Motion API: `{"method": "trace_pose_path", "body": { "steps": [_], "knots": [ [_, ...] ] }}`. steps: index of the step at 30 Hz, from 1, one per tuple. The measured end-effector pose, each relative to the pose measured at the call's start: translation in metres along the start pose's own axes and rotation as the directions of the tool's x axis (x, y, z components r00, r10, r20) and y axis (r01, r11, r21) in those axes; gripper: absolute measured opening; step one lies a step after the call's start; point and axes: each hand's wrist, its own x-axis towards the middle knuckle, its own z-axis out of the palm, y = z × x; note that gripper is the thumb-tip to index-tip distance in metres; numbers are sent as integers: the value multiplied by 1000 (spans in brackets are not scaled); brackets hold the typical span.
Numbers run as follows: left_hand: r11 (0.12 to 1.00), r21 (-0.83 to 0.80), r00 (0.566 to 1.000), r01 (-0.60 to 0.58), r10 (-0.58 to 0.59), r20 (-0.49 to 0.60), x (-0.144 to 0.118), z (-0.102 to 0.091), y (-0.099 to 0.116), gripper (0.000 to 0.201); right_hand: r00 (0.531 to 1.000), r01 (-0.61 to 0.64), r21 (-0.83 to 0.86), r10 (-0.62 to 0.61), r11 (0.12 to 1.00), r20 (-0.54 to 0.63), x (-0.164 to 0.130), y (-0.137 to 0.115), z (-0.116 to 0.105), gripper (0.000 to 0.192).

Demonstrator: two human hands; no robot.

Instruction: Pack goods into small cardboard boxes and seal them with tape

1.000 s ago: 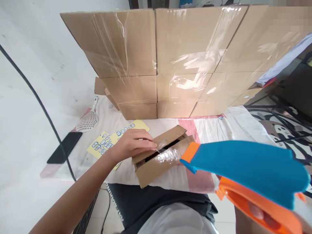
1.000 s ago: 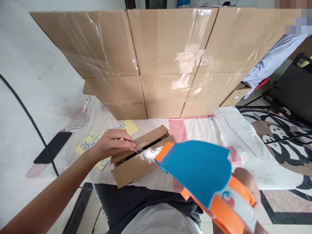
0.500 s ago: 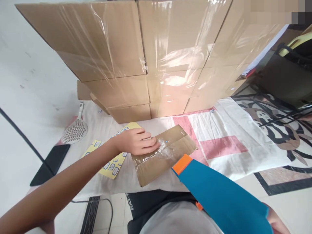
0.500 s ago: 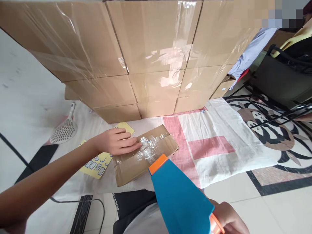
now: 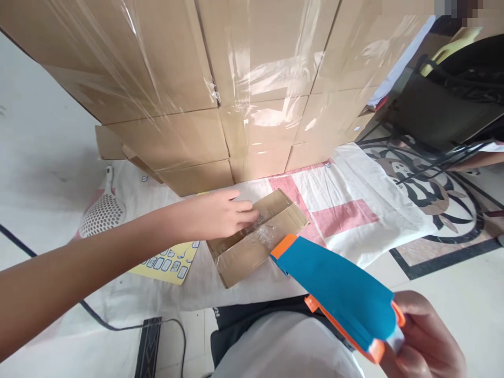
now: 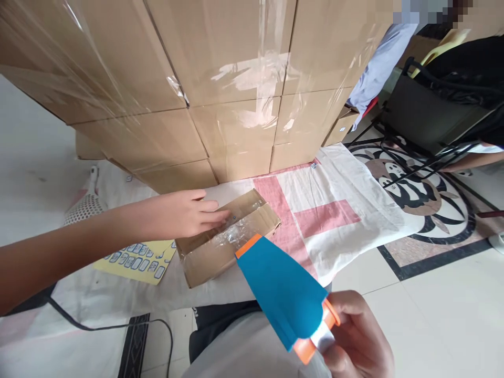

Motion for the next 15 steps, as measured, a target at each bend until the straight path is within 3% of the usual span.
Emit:
{"method": "trace_pose_path", "body": {
  "steps": [4, 7, 10, 12, 15],
  "knots": [
    [977, 108, 974, 186, -169, -152, -13, -2, 30, 45, 998, 45, -42, -47, 998, -49, 8, -5, 8, 22],
    [922, 83, 880, 379, -331, -340, -15, 5, 74, 40, 985, 86, -84, -97, 993, -142, 4, -4, 14, 30],
    [862, -25, 806, 507, -484, -341, -9, 24, 114, 48, 967, 143, -231, -186, 962, -174, -5, 3, 11, 41],
    [823, -48, 782, 566, -554, -284, -3, 40, 130, 65, 961, 206, -354, -257, 912, -105, -6, 5, 6, 44],
    [780, -42, 755, 624, -616, -227, 7, 56, 140, 64, 941, 338, -413, -301, 846, 154, 7, -3, 2, 49]
  ]
}}
